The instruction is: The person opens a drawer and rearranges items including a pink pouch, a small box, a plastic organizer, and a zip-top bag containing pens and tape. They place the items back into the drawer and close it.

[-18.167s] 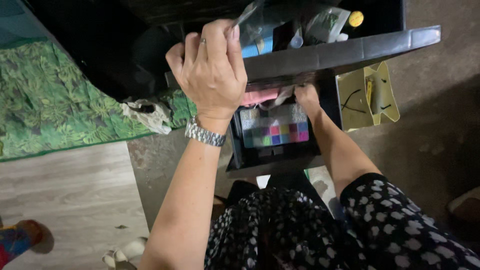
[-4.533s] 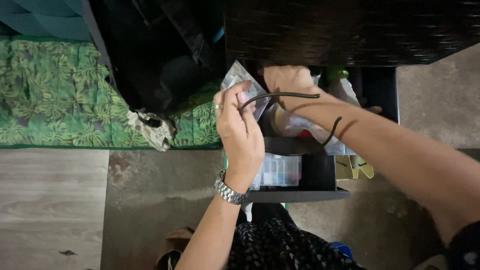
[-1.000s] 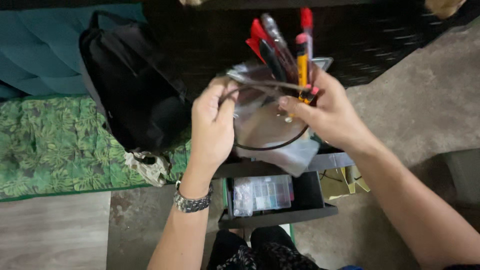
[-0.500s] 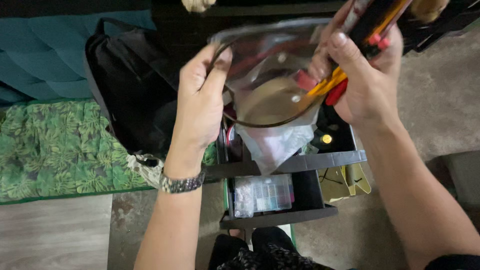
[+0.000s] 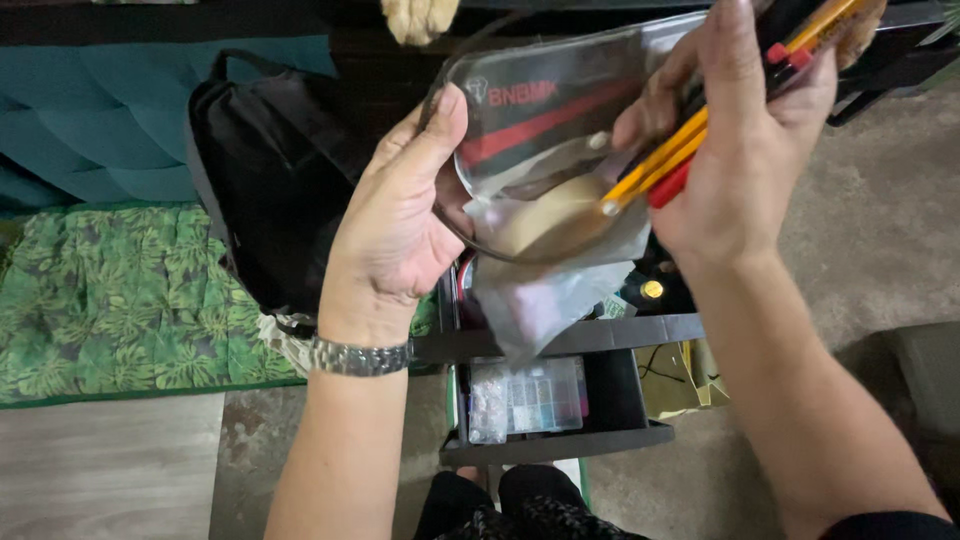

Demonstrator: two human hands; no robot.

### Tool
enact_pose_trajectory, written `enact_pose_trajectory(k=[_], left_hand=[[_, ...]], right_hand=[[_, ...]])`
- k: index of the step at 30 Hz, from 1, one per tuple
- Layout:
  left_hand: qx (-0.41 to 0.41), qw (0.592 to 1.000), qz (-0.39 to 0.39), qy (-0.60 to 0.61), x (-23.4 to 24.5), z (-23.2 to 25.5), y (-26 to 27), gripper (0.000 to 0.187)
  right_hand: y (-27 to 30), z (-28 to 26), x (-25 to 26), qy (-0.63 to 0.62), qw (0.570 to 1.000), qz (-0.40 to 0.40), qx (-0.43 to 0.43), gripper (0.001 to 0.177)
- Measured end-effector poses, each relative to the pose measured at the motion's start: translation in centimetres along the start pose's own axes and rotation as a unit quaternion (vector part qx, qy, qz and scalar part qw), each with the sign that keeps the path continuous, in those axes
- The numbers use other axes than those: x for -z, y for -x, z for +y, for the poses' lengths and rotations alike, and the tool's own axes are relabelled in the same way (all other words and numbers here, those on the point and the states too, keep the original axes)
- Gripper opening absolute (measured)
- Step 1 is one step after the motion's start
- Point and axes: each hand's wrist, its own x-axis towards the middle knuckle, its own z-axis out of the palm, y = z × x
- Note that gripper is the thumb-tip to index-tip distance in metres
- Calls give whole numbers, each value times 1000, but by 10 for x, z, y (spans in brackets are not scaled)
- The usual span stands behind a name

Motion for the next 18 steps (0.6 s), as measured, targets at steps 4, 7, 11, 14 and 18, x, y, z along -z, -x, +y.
enact_pose_trajectory(k=[4, 7, 11, 14, 18], left_hand=[[40, 998, -2, 43, 12, -10, -7, 29], [62, 995, 19, 78, 24, -23, -9, 32], [52, 994, -29, 86, 36, -31, -8, 33], [57, 995, -40, 75, 37, -40, -5, 35], [34, 993, -52, 97, 33, -60, 3, 34]], right_hand=[[-4, -18, -7, 27, 991, -47, -124, 8], [0, -17, -12, 108, 978, -49, -170, 5], [15, -10, -8, 216, 960, -129, -122, 18], [36, 2, 5, 292, 952, -82, -32, 21], [49, 36, 36, 196, 981, 15, 11, 12]])
